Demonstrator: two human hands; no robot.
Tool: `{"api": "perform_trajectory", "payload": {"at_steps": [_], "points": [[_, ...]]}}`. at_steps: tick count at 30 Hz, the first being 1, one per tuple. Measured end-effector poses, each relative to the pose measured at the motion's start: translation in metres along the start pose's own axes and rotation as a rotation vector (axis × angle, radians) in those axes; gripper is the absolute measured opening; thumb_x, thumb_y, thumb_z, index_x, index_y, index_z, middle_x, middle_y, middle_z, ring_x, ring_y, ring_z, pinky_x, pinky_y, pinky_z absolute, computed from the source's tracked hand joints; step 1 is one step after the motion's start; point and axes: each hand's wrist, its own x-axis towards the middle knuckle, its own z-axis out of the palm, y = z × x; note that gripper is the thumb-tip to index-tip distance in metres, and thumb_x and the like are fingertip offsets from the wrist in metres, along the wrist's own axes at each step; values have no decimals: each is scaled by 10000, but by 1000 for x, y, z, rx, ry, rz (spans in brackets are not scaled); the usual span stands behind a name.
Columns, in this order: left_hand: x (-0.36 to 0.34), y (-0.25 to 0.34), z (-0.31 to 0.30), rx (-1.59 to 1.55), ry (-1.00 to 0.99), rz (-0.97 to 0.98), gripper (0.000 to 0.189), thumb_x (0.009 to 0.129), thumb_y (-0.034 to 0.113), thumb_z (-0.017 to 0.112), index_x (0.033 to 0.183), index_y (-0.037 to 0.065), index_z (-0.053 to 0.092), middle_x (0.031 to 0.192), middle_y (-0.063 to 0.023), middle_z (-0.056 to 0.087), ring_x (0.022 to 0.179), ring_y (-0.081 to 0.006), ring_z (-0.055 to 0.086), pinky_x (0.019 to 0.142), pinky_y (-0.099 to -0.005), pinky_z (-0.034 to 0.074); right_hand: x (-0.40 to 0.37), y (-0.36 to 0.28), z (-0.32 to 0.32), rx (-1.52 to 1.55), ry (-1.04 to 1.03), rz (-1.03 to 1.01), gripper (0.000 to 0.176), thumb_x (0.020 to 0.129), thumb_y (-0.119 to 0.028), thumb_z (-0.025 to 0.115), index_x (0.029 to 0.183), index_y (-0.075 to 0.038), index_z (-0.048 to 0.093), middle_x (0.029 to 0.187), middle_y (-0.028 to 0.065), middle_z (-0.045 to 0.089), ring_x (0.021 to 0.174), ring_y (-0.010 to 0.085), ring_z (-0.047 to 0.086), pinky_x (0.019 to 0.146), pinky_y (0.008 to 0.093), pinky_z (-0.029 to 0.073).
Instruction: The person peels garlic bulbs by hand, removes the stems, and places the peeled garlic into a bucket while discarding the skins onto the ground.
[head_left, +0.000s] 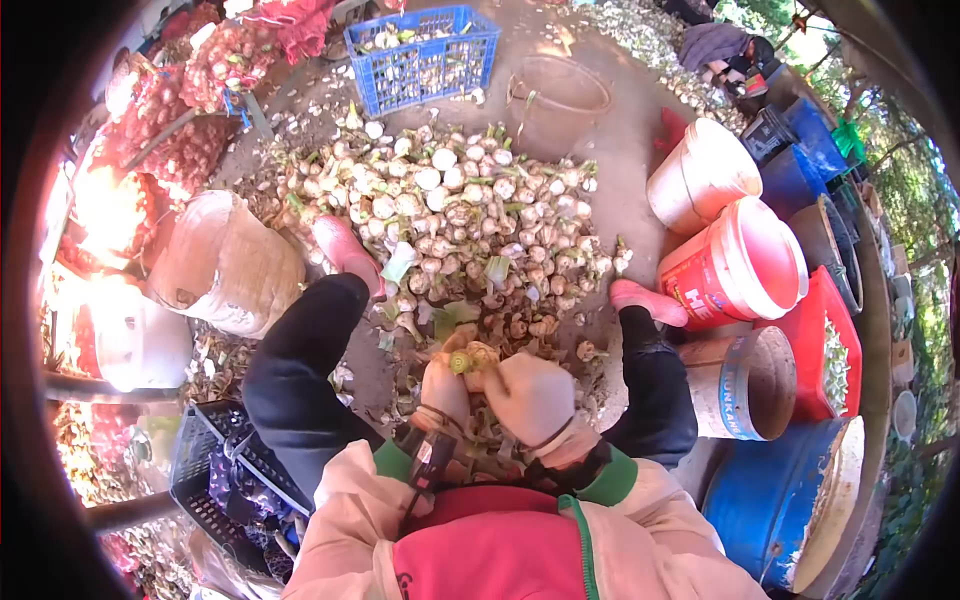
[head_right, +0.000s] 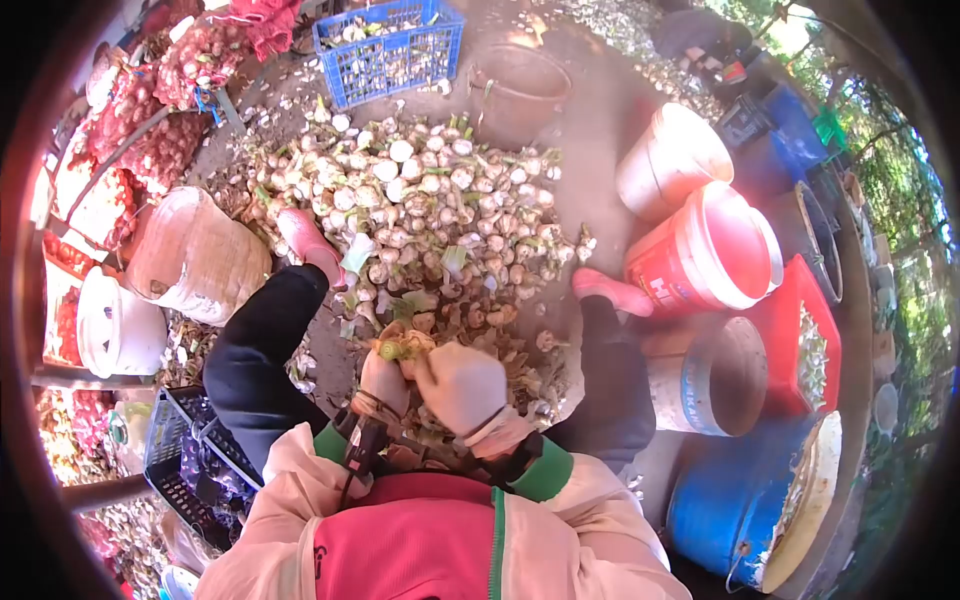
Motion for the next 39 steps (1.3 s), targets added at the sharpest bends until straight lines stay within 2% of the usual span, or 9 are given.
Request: {"api": "perform_trajectory", "payload": {"at_steps": [3, 4, 5, 10, 12, 21, 27, 37, 39], "points": [[9, -21, -29, 119, -59, 209, 388, 1008, 241, 350, 1207, -18, 559, 944, -98, 650, 781, -171, 641, 684, -299, 533, -19, -17, -19, -5, -69, -55, 229, 803, -153, 681, 634, -73, 550, 599, 123, 534, 548, 339, 571, 491, 436, 442], [46, -36, -56, -392, -785, 231, 351, 998, 270, 411, 1156, 6, 579, 928, -109, 649, 760, -174, 635, 654, -285, 524, -27, -18, -31, -5, -77, -100, 269, 811, -173, 682, 614, -76, 527, 624, 116, 563, 548, 313, 583, 487, 419, 456], [17, -16, -36, -212, 144, 37, 332, 981, 297, 464, 1104, 13, 586, 933, -128, 647, 773, -214, 647, 635, -297, 523, -30, -21, -45, -11, -68, -101, 269, 811, -173, 682, 614, -76, 527, 624, 116, 563, 548, 313, 583, 487, 419, 456], [0, -3, -3, -499, -670, -139, 358, 982, 295, 457, 1157, -1, 556, 1024, -136, 653, 883, -266, 660, 767, -367, 572, -27, -14, -70, 244, 11, -28, 398, 733, -151, 781, 1052, -39, 570, 1011, 159, 604, 941, 341, 606, 803, 396, 507], [-21, -2, 35, -168, -363, -42, 374, 973, 285, 454, 1184, -13, 540, 991, -124, 651, 879, -241, 652, 799, -338, 563, -34, -5, -63, 313, -83, 0, 765, 671, -139, 821, 1322, -27, 433, 1276, 216, 492, 1198, 391, 491, 1016, 441, 415], [-44, 16, 45, 196, -458, 75, 186, 938, 183, 506, 927, 34, 616, 612, 20, 480, 472, -86, 407, 442, -222, 309, -33, 6, -61, -336, 257, -242, 642, 674, -98, 787, 1257, -46, 522, 1213, 199, 503, 1092, 402, 515, 935, 442, 451], [-74, 3, 46, 609, -593, 81, 265, 906, -5, 504, 1132, 21, 640, 1002, -30, 677, 898, -115, 632, 776, -284, 514, -25, 55, -41, 1358, -38, 904, 234, 925, -236, 624, 998, -17, 665, 862, 92, 690, 800, 141, 654, 733, 304, 529], [-48, 31, 27, 528, -471, -143, 183, 884, 182, 602, 956, 25, 663, 807, -47, 669, 764, -139, 638, 699, -265, 503, -35, 51, -19, 345, -28, 56, 323, 986, -214, 482, 1234, -8, 502, 981, 124, 650, 864, 192, 653, 739, 289, 525], [-45, 64, 29, -212, -184, -63, 146, 931, 143, 547, 1014, 37, 602, 812, -53, 651, 687, -116, 628, 563, -249, 493, -23, 31, -42, 1481, -47, 930, 271, 1000, -202, 436, 1178, -24, 538, 990, 120, 654, 872, 192, 654, 765, 286, 528]]}}
